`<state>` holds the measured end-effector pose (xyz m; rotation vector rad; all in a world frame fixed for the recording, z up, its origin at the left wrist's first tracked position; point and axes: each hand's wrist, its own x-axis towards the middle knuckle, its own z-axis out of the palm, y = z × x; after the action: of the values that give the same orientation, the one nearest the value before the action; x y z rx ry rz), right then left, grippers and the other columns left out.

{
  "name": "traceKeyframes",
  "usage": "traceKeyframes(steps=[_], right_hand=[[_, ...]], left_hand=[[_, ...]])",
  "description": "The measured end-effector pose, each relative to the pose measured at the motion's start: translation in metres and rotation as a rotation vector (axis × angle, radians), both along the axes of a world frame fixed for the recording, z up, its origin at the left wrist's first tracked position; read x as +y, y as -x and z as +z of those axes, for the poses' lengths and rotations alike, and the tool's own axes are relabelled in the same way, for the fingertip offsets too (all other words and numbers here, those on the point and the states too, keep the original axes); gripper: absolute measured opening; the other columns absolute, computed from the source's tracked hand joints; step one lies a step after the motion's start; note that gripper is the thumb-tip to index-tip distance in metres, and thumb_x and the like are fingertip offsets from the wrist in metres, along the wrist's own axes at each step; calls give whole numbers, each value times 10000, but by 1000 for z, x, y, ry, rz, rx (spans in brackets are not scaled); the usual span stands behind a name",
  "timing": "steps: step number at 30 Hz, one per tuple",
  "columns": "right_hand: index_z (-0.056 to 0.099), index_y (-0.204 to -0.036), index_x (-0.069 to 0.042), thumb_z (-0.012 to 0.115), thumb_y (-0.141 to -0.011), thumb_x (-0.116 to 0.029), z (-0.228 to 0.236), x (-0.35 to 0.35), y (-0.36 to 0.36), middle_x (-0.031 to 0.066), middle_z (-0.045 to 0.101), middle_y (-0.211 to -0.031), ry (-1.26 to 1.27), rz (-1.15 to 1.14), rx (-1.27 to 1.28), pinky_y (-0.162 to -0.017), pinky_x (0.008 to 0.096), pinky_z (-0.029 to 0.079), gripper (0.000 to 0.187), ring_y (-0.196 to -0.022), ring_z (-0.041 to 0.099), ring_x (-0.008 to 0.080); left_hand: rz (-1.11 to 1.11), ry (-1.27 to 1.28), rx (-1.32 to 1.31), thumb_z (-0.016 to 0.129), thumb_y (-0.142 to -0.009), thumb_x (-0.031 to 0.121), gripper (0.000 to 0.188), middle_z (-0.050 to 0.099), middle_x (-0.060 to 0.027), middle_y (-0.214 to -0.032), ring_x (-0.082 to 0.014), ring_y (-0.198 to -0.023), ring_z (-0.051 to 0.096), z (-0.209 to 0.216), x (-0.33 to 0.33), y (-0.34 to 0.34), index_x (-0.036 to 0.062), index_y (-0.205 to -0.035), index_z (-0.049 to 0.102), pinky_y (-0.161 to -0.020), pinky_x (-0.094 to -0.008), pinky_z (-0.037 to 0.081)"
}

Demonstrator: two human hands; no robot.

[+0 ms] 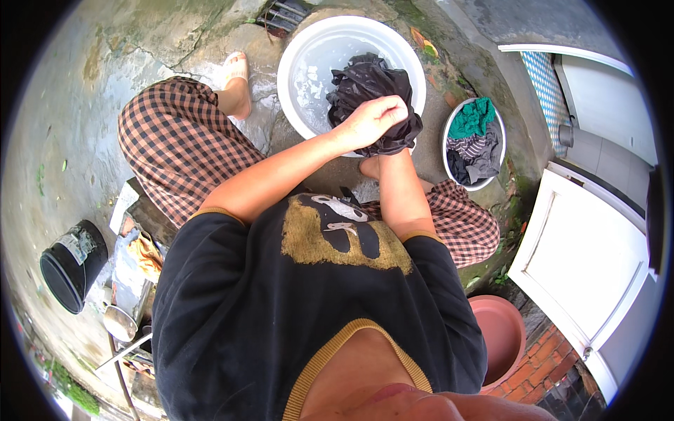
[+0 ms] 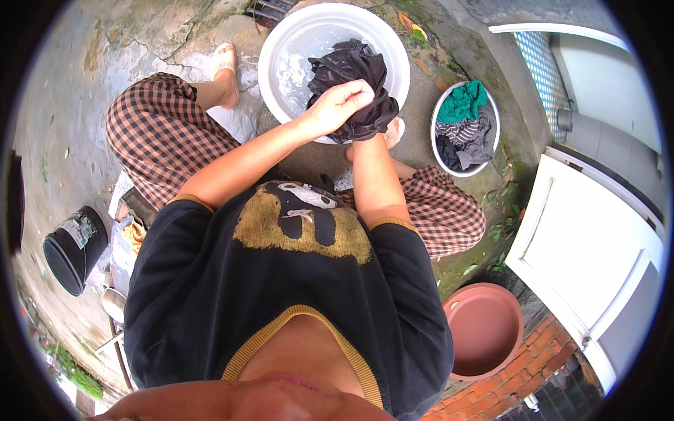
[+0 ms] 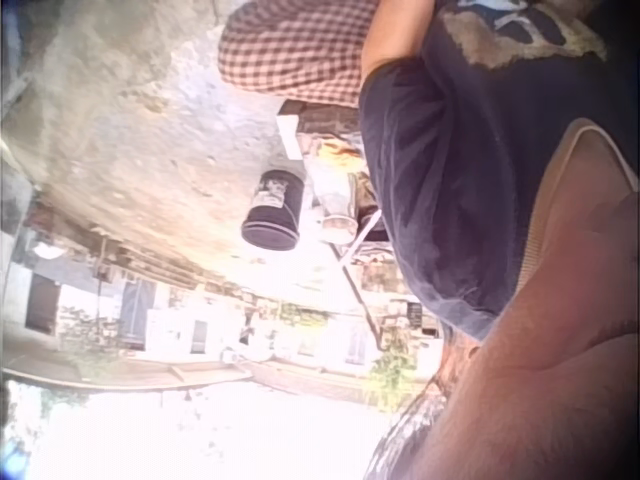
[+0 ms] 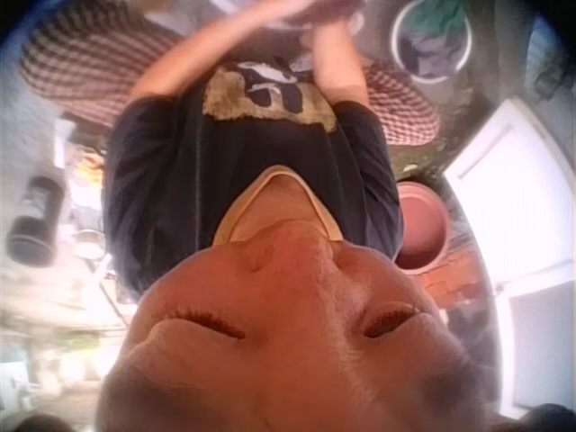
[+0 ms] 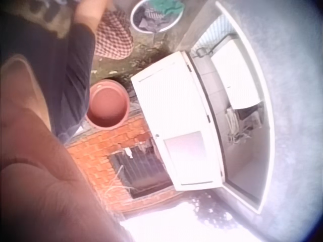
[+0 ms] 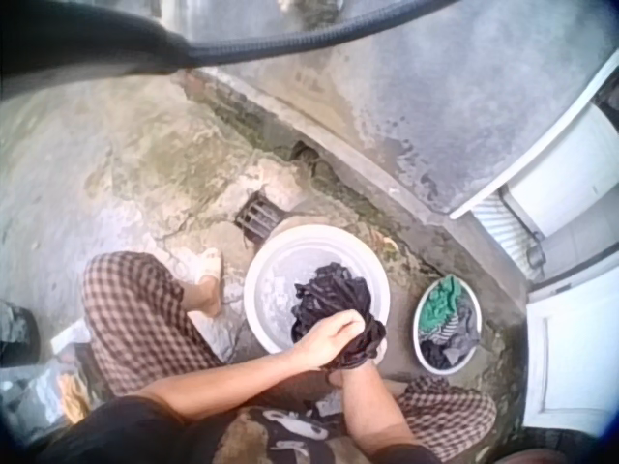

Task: The person fills a basin with water from an outdoor tap and washes various pieces of clothing by hand, including scrubbing and wringing out the fabric.

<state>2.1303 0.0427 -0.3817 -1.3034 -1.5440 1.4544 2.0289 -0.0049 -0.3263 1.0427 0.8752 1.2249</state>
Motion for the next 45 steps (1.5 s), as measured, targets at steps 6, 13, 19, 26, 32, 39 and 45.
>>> traceKeyframes(steps=[6,13,19,26,32,39,45], right_hand=[[521,-1240,-66,531,-812,-254,-2,6,-3,163,545,-1240,-6,-3,-8,-971,338,398,468,-1160,516,270],[525,-1239,-63,523,-821,-257,-8,-1,-6,169,548,-1238,7,25,-55,-966,341,402,461,-1158,520,275],[529,-1238,-60,515,-829,-260,-7,1,4,174,550,-1236,19,72,-108,-962,344,406,455,-1155,523,280],[533,-1236,-57,507,-838,-263,-2,12,13,180,553,-1234,63,206,-569,-956,347,411,449,-1153,527,285],[536,-1235,-54,500,-845,-265,-6,-19,49,185,555,-1232,231,173,-987,-952,350,415,445,-1151,530,289],[600,-1165,-41,577,-855,-389,-17,22,19,169,597,-1183,130,829,-834,-957,352,413,467,-1124,557,279],[644,-1100,-51,707,-773,-91,110,47,-29,55,660,-985,-128,124,-6,-856,252,441,335,-925,576,119]], left_hand=[[434,-109,817,679,-804,204,308,537,-125,-1130,-291,-1057,504,-35,8,22,62,-1067,606,-915,-400,407],[-45,206,51,511,-800,48,154,528,23,-846,-74,-853,478,-39,11,23,30,-947,554,-808,-227,389],[-96,242,74,500,-795,71,148,540,12,-838,-106,-825,503,-42,21,42,49,-919,577,-795,-247,406],[79,-280,559,616,-832,135,161,570,-72,-892,-164,-744,575,25,32,33,55,-972,617,-684,-272,481],[-392,38,1179,635,-754,516,559,596,-192,-1076,-344,-1062,547,-45,45,38,62,-1080,636,-933,-408,422],[-236,344,1311,588,-844,294,356,622,-237,-1044,-362,-1020,587,-130,42,77,21,-1068,624,-887,-415,455],[66,749,606,541,-905,285,355,634,-120,-1021,-252,-850,620,-162,39,102,13,-1133,562,-731,-411,492]])
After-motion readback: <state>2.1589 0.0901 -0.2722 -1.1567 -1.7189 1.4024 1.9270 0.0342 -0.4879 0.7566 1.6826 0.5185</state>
